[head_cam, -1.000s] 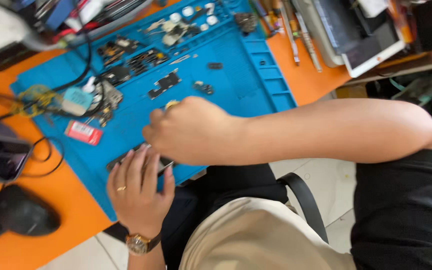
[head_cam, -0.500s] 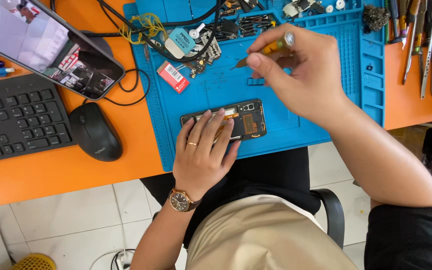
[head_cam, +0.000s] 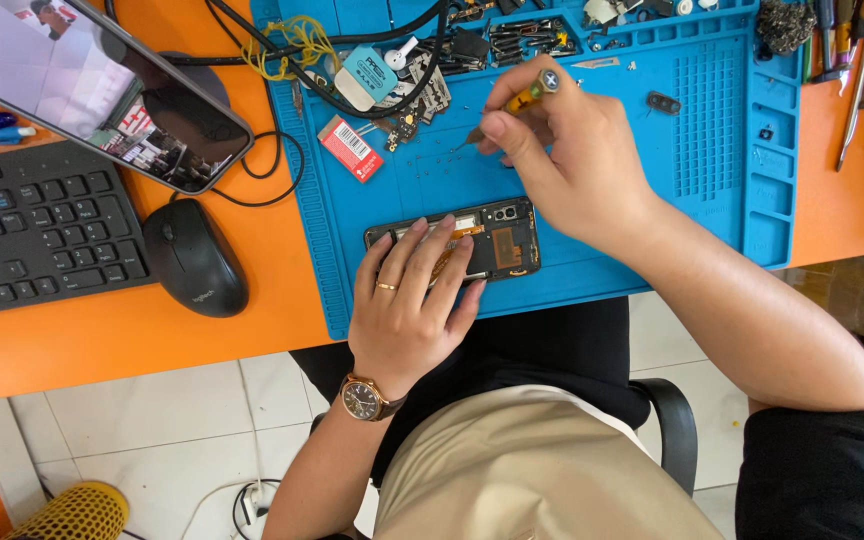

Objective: The person uses a screwdriver to remove screws from a disassembled smartphone placed on a blue mat. After removing several screws, the person sets the tool down and uses a computer keyboard and mouse.

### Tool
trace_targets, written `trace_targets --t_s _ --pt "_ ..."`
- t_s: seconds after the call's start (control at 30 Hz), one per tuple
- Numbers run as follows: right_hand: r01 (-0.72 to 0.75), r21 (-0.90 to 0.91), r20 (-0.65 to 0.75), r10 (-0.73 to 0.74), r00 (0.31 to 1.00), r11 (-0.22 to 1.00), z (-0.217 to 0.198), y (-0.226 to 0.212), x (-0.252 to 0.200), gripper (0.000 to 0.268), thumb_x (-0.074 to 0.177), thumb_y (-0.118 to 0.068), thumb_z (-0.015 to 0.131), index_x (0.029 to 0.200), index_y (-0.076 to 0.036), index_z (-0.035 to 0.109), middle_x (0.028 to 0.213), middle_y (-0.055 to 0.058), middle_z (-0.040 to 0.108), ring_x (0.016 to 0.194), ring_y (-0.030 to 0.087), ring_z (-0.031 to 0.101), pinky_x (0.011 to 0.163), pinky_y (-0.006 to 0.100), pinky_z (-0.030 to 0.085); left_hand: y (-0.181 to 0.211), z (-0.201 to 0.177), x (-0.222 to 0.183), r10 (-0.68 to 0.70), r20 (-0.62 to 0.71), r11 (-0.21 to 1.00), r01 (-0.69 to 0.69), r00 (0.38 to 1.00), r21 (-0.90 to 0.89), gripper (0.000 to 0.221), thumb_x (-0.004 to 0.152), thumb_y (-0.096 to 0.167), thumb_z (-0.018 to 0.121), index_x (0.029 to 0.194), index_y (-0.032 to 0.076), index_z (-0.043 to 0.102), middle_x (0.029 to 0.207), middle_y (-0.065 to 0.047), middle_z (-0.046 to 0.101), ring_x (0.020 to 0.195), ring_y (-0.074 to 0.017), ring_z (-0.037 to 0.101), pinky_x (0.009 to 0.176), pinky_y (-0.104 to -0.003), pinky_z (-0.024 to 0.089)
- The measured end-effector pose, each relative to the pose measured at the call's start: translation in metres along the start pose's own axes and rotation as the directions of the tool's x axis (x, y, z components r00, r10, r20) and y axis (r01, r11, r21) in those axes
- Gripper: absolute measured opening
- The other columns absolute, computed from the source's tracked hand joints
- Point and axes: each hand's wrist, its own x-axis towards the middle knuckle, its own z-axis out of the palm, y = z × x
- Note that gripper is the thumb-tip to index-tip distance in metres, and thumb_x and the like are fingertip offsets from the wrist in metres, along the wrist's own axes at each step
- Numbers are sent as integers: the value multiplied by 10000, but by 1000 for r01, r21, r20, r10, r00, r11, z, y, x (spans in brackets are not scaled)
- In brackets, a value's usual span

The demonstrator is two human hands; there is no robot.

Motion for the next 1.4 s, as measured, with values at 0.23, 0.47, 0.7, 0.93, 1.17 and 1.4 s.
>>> trace_targets --t_s 0.23,0.47,0.7,0.93,1.17,1.4 --pt "-204 409 9 219 976 889 11 -22 -48 275 1140 -286 512 1145 -16 461 882 200 767 818 259 838 717 289 704 -4 -6 -1 -162 -79 960 139 984 -243 275 1021 303 861 1241 154 791 1306 -22 782 1228 -257 746 1144 -491 465" --pt "-248 557 29 280 959 792 33 -10 -82 341 1095 -340 560 1147 -12 480 873 220 729 815 307 843 737 344 724 -6 -9 -2 -155 -114 947 115 981 -299 151 1002 255 906 1113 195 824 1198 55 813 1140 -198 757 1169 -496 368" --pt "-211 555 28 236 971 804 36 -14 -83 290 1115 -281 539 1138 -1 471 928 255 754 853 315 840 768 345 718 -6 -9 -4 -140 -136 948 93 981 -304 112 982 218 926 1053 191 843 1138 56 825 1105 -202 767 1155 -517 352" --pt "-221 472 2 249 968 854 38 -12 -88 292 1097 -279 577 1156 -3 503 987 210 715 904 324 857 810 360 738 -5 -8 -4 -153 -148 952 106 977 -286 78 973 221 931 1007 215 862 1087 67 835 1074 -203 763 1158 -553 311" --pt "-207 284 -27 223 974 936 38 -18 -89 282 1110 -303 570 1123 -22 549 989 139 777 921 258 865 768 295 691 -5 -10 -3 -156 -151 951 107 976 -291 73 979 213 923 968 214 850 1072 77 828 1053 -200 763 1167 -565 295" --pt "6 305 -123 33 992 952 47 0 -95 149 1092 -87 615 1145 52 612 957 253 764 885 450 816 770 525 671 -3 1 -4 -198 -286 914 71 937 -400 55 937 162 883 963 183 839 983 49 812 972 -216 770 1189 -627 359"
